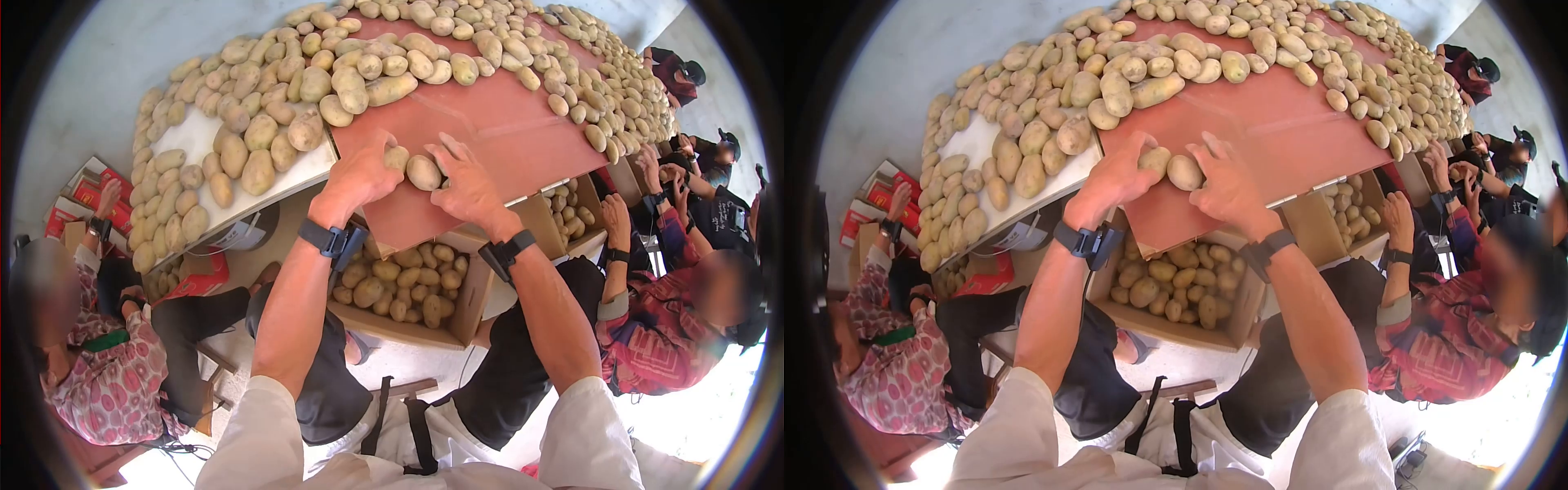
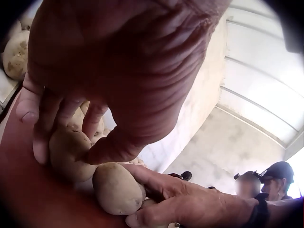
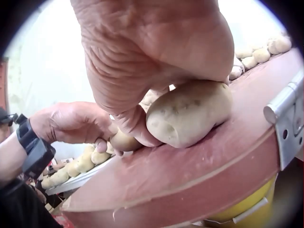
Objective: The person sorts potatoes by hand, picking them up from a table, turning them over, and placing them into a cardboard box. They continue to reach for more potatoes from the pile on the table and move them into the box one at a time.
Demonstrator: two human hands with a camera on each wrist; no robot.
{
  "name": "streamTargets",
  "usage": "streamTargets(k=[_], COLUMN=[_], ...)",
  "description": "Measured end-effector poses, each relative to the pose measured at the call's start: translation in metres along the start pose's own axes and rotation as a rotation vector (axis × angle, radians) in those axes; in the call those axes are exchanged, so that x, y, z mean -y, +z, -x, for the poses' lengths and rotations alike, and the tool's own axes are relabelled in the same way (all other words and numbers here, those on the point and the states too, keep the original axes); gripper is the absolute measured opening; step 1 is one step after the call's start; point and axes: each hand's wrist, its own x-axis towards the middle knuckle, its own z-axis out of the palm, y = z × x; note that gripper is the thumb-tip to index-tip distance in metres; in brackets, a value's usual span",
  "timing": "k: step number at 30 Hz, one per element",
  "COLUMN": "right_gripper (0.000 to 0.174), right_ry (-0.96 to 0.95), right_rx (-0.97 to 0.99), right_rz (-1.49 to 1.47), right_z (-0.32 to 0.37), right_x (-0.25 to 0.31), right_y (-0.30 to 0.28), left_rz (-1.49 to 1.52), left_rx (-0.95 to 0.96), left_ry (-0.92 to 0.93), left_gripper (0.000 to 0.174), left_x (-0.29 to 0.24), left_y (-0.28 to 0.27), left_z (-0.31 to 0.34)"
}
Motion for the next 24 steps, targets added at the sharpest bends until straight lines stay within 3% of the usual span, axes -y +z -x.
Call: streamTargets(k=[6,8,17,19,23,24], right_gripper=[0.082,0.086,0.091,0.085,0.074,0.069], right_ry=[-0.14,-0.164,0.022,0.169,0.2,0.115], right_rx=[0.014,0.028,-0.01,0.06,0.121,0.105], right_rz=[-0.106,-0.178,-0.041,0.09,0.075,0.066], right_z=[0.004,0.005,0.043,0.048,0.05,0.052], right_x=[-0.002,-0.011,-0.035,-0.029,-0.026,-0.027], right_y=[0.007,0.006,-0.016,-0.026,-0.038,-0.036], left_rz=[-0.141,-0.204,-0.293,-0.293,-0.296,-0.296], left_rx=[0.069,0.002,-0.098,-0.107,-0.147,-0.138], left_ry=[0.038,0.007,-0.023,-0.003,0.016,0.01], left_gripper=[0.06,0.063,0.064,0.064,0.063,0.063], left_x=[-0.001,-0.006,-0.01,-0.007,-0.003,-0.001], left_y=[0.003,0.004,0.012,0.014,0.016,0.016], left_z=[0.021,0.024,0.029,0.029,0.026,0.024])
